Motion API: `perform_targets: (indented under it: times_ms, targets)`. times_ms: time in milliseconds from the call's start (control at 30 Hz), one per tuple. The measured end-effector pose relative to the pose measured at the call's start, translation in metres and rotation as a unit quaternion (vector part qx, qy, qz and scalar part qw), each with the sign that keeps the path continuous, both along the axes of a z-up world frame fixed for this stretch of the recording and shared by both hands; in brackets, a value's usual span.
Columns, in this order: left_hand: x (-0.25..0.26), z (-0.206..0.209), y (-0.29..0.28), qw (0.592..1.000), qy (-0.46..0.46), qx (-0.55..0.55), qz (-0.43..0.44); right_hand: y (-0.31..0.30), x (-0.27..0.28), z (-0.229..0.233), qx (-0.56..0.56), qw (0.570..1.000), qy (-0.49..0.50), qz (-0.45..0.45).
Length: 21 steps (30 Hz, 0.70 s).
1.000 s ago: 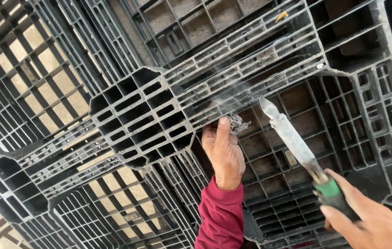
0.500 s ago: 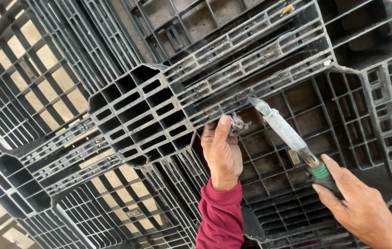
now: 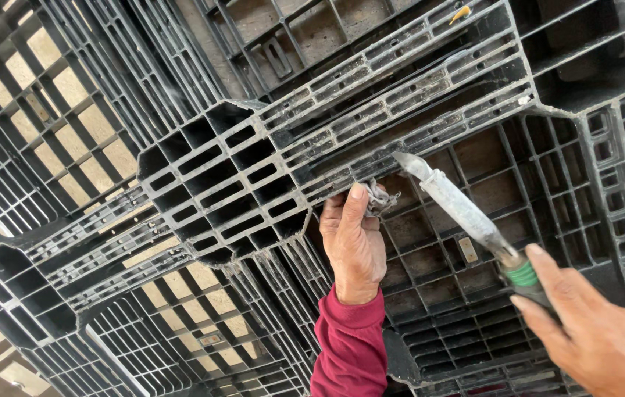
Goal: The person is using a heated cutting tool to melt and remove specific sections of a black plastic pallet while using their hands and pliers to manipulate the plastic.
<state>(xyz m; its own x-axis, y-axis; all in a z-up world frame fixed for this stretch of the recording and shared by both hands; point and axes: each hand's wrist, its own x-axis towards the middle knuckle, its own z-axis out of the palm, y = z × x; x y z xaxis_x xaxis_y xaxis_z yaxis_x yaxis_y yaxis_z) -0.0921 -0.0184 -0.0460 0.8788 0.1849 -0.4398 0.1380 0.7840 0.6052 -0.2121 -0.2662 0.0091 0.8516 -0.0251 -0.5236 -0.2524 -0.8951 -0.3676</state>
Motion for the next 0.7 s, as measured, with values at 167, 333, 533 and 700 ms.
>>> perform_targets:
  times_ms: [167,333,533,700]
  targets:
    - [-0.001,-0.005,0.000,1.000,0.018,-0.009,0.009,-0.040,0.019,0.005,-0.037,0.999,0.020,0.014]
    - [-0.001,-0.006,0.003,1.000,-0.011,-0.025,0.005,-0.113,0.008,-0.036,-0.031,0.996,-0.012,0.085]
    - [-0.003,-0.007,0.004,0.999,-0.004,-0.040,0.004,-0.200,-0.028,-0.112,0.191,0.981,0.039,-0.021]
    - [-0.003,-0.011,0.004,0.999,0.006,-0.042,0.006,-0.187,-0.002,-0.090,0.240,0.971,-0.008,-0.009]
